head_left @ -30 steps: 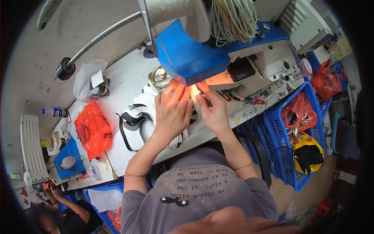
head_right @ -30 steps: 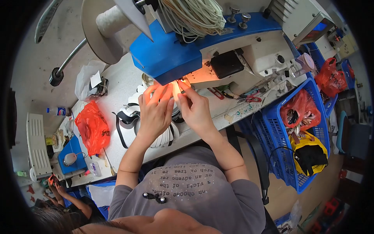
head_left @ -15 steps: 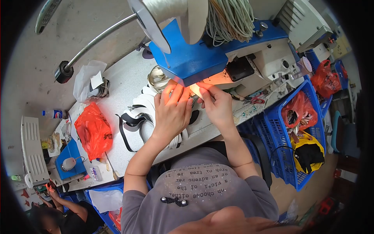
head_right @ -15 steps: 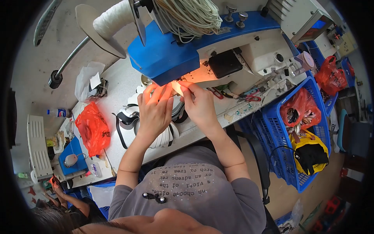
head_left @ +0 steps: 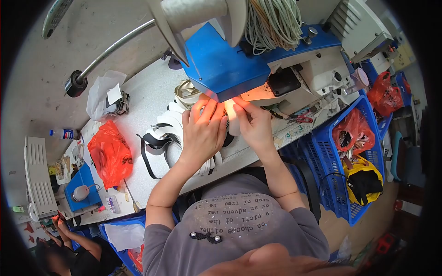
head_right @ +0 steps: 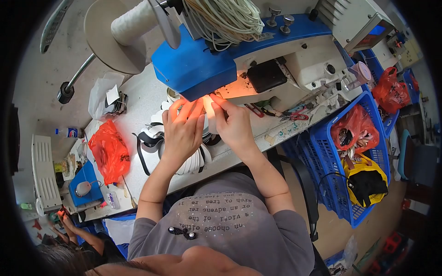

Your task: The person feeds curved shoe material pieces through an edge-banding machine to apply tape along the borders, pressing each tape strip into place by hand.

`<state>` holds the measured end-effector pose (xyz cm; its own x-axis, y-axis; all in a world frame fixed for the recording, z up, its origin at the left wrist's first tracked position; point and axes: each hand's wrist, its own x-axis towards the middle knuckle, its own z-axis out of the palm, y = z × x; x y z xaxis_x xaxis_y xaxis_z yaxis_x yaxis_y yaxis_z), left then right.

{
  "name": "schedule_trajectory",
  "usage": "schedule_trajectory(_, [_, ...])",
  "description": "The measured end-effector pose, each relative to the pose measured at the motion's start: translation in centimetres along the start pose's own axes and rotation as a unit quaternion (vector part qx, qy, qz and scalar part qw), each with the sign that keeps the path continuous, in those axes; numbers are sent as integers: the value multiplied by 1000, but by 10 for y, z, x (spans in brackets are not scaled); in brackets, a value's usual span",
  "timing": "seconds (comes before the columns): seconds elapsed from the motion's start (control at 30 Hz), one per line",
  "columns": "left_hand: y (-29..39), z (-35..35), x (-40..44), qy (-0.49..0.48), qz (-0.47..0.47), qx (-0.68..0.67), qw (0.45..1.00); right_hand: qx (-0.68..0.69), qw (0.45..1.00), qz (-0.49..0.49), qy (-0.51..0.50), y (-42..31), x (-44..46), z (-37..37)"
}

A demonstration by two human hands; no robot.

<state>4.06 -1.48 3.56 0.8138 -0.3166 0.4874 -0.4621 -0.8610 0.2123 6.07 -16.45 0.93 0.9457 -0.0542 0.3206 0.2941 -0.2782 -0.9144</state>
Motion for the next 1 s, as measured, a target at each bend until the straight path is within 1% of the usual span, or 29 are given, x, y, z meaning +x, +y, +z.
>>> schedule_trajectory(0.2, [-2,0,0,4,5,0,1000,12,1000,-3,6,-2,-1,2])
schedule_trajectory(0.4, [-4,-2,-2,7,17,-9,1000,64,997,30,0,-1,-3,6])
schedule_trajectory(0.63, [-9,-7,1,-4,20,-9,1000,57,997,47,-31,0,-3,3])
schedule_trajectory(0.83, [-21,-5,7,11,20,44,999,58,997,43,-32,1,-4,2])
schedule_trajectory(0.93, [-35,2,12,40,33,54,997,59,997,49,-33,0,-4,1])
schedule_trajectory(1.0, [-42,1,14,42,-3,45,998,57,997,49,-34,2,-4,1])
